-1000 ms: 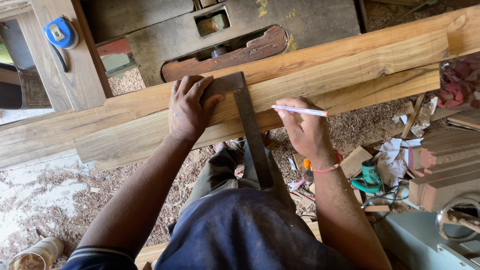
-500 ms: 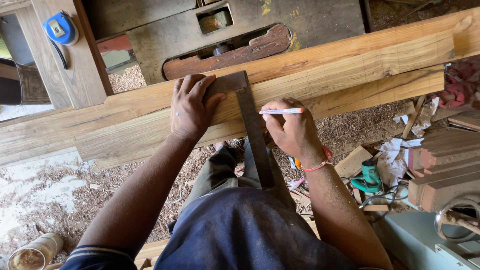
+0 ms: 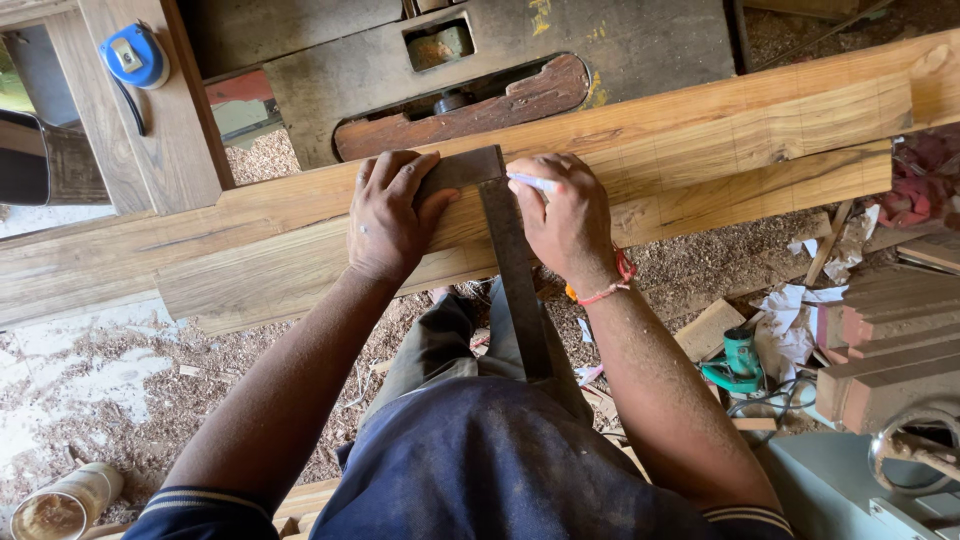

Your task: The person uses a square tool and a pencil to mark lines on wood pieces, handling and aligning the wood to ensure precision.

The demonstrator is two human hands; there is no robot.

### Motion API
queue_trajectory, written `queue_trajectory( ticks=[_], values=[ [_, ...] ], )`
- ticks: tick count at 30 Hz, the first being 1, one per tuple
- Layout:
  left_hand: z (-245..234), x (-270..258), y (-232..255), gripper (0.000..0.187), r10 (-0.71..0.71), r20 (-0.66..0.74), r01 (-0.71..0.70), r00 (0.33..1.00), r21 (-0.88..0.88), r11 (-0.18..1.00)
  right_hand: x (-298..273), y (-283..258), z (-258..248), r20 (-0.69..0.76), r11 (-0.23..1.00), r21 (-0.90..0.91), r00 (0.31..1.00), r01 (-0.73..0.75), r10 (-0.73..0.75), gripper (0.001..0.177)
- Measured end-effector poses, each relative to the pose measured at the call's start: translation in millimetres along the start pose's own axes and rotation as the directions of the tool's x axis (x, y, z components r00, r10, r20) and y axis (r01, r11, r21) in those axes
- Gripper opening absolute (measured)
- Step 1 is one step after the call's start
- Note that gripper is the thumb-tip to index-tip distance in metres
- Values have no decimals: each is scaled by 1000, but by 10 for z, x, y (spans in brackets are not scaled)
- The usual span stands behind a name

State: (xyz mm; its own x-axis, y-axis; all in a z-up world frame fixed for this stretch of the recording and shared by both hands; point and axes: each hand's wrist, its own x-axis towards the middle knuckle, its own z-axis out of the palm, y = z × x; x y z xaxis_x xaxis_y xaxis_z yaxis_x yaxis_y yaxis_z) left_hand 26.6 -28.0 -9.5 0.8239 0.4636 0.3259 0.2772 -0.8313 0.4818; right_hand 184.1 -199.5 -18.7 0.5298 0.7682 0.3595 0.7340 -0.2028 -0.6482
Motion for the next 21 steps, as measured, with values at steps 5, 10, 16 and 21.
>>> queue_trajectory(
  ticks=[5,10,16,21],
  values=[
    [6,-14,-9,46,-1,-14,1,1000,-28,1000,-192,-47,-119,54,999,45,999,-12,10,10],
    [-1,-12,-19,45,19,-29,-20,999,-41,999,-365,-205,-402,207,999,5,978,-39,37,8],
    [-53,-11,-32,45,-15,-11,14,1000,-67,998,-341,-322,-437,174,969,146,969,-200,174,14],
    [-225,-127,-156,45,-47,-1,47,999,-57,997,-405,-348,-354,143,955,201,971,-217,191,13]
  ],
)
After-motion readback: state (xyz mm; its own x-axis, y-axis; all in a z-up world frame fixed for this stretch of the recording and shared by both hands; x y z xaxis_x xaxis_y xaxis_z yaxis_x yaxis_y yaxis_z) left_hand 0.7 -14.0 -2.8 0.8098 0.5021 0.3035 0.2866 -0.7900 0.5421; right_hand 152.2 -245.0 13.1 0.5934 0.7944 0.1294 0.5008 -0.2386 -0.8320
